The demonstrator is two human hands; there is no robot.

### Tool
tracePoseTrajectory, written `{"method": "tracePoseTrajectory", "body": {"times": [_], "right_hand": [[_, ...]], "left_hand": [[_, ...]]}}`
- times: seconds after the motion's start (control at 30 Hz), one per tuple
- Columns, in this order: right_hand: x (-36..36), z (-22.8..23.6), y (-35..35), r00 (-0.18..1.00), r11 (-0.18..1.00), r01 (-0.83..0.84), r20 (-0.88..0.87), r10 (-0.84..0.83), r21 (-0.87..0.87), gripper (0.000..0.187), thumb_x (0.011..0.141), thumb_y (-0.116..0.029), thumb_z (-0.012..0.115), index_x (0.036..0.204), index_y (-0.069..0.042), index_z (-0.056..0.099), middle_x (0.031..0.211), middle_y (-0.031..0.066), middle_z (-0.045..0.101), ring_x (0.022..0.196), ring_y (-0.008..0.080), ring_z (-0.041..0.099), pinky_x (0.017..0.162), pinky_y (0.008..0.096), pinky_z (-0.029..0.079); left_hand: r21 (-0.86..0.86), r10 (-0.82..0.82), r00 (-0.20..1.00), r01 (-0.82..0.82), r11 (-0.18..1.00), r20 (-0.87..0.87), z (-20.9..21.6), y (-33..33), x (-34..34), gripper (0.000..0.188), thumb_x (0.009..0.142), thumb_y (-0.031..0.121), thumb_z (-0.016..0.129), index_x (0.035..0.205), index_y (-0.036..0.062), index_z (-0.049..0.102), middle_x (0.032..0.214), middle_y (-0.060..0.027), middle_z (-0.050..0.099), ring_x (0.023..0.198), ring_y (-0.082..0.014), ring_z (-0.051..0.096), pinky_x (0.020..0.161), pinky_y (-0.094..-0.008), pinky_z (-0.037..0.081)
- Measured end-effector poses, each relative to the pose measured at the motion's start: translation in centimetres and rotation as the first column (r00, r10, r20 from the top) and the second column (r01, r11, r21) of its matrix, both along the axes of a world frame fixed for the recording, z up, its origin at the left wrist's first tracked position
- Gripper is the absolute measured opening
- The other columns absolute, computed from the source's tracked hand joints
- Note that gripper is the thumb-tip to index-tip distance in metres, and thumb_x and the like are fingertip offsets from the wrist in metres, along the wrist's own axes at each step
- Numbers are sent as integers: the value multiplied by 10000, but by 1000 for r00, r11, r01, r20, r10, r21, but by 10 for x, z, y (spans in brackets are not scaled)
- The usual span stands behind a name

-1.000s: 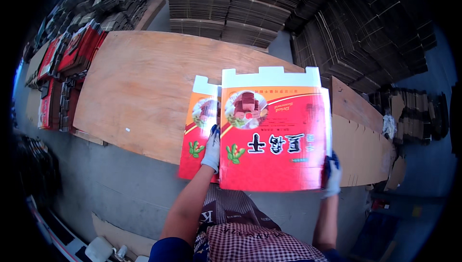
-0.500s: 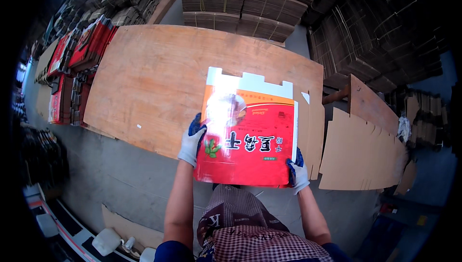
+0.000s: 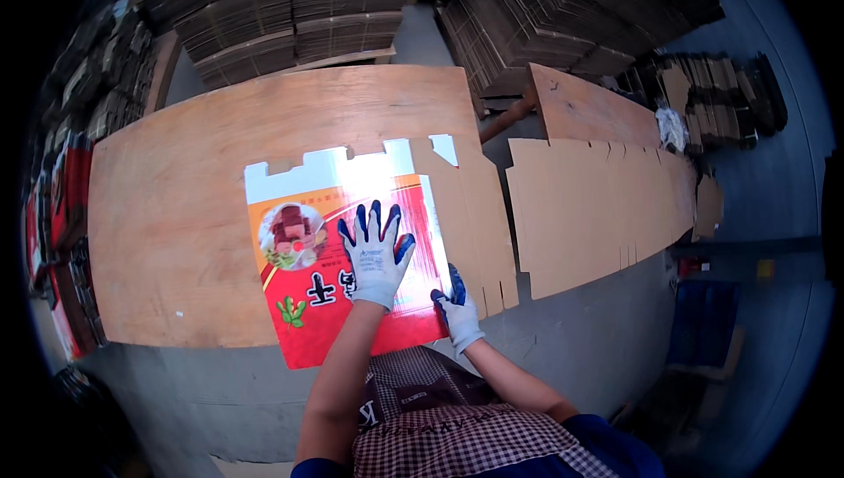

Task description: The person applies a white paste to the grooves of a flat cardboard sheet using a cloth. They then fold the sheet along pre-scored lines to form a red and white printed box. The person repeats this process, folding and stacking the finished boxes on the table.

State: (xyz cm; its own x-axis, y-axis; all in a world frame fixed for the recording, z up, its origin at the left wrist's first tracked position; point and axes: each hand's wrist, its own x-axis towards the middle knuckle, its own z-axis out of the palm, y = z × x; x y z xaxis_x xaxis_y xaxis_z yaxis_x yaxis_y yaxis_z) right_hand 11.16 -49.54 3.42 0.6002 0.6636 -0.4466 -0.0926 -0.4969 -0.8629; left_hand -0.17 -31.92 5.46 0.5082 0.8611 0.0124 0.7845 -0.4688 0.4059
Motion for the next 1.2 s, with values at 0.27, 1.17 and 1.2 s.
{"method": "tracePoseTrajectory", "body": {"times": [0.27,1.17,1.2], "right_hand": [[148,17,24,560,991,-45,818,131,-129,448,931,-238,656,1357,-105,609,1251,211,660,1100,394,649,965,422,514],[130,2,210,220,656,-681,764,607,-325,553,902,-335,628,1439,-229,552,1582,67,397,1509,385,216,1237,548,108],[130,1,211,205,651,-679,765,610,-338,545,901,-337,627,1432,-234,558,1582,67,396,1508,386,215,1238,549,104]], "left_hand": [[-28,-37,968,31,999,-249,-9,-3,7,688,962,619,482,1557,285,396,1678,-125,181,1528,-426,151,1189,-694,-19],[-70,-8,991,-1,998,-136,-8,0,6,582,893,533,635,1388,227,615,1658,-138,231,1533,-443,100,1196,-688,8],[-68,-8,992,-1,998,-125,-7,0,7,581,892,530,638,1385,225,617,1656,-139,236,1532,-445,103,1196,-689,9]]}}
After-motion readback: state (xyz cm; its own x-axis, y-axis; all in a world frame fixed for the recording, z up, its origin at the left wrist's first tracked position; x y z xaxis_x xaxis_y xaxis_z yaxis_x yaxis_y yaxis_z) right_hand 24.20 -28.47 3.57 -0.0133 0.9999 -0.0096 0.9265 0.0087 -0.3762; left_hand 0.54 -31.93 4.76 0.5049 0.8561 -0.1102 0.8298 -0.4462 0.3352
